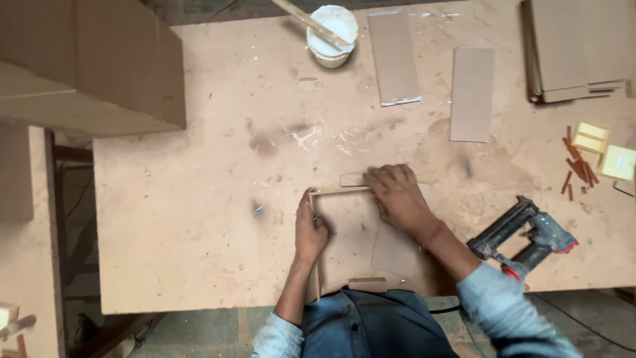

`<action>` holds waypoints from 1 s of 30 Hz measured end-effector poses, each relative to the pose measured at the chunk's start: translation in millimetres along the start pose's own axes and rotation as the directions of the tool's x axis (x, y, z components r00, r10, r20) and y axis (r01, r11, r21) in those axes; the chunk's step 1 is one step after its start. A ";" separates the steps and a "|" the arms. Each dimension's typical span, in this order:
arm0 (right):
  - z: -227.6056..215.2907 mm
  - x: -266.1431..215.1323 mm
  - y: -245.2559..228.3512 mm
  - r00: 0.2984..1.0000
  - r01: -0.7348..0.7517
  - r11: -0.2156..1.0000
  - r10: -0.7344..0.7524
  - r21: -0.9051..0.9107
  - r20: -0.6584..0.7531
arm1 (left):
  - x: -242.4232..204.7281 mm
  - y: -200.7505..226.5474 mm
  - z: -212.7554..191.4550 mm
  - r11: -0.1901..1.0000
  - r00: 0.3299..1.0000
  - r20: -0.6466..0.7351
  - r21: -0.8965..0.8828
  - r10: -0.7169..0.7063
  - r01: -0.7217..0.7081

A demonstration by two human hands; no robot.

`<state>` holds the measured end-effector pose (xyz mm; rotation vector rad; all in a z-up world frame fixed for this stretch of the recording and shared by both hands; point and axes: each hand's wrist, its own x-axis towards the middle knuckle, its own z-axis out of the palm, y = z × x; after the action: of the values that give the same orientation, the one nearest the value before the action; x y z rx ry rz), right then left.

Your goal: The person assembles small wooden boxes by aligning pre-cut wooden panels and securing them with a pneumatic nail gun. They repeatedly position the panels, fire nails along the edges, and hand off completed boxes to a coworker.

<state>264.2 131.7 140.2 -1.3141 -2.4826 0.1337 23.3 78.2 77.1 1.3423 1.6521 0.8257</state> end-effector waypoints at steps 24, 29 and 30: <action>11.4 -68.2 8.7 0.735 -0.531 0.522 0.676 0.667 0.056 | 2.7 -4.9 0.7 1.000 1.000 0.003 0.020 0.008 -0.008; 7.0 -64.2 9.0 0.622 -0.693 0.390 0.748 0.606 0.230 | 4.9 -0.5 1.8 1.000 0.999 0.033 -0.001 -0.026 0.026; 6.3 -63.7 7.9 0.627 -0.691 0.398 0.745 0.603 0.228 | 6.2 1.0 1.2 1.000 0.999 0.034 -0.004 -0.007 0.008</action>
<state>301.5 84.6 117.0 -1.8647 -1.3398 1.0273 24.3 84.5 76.2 1.3392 1.6272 0.7975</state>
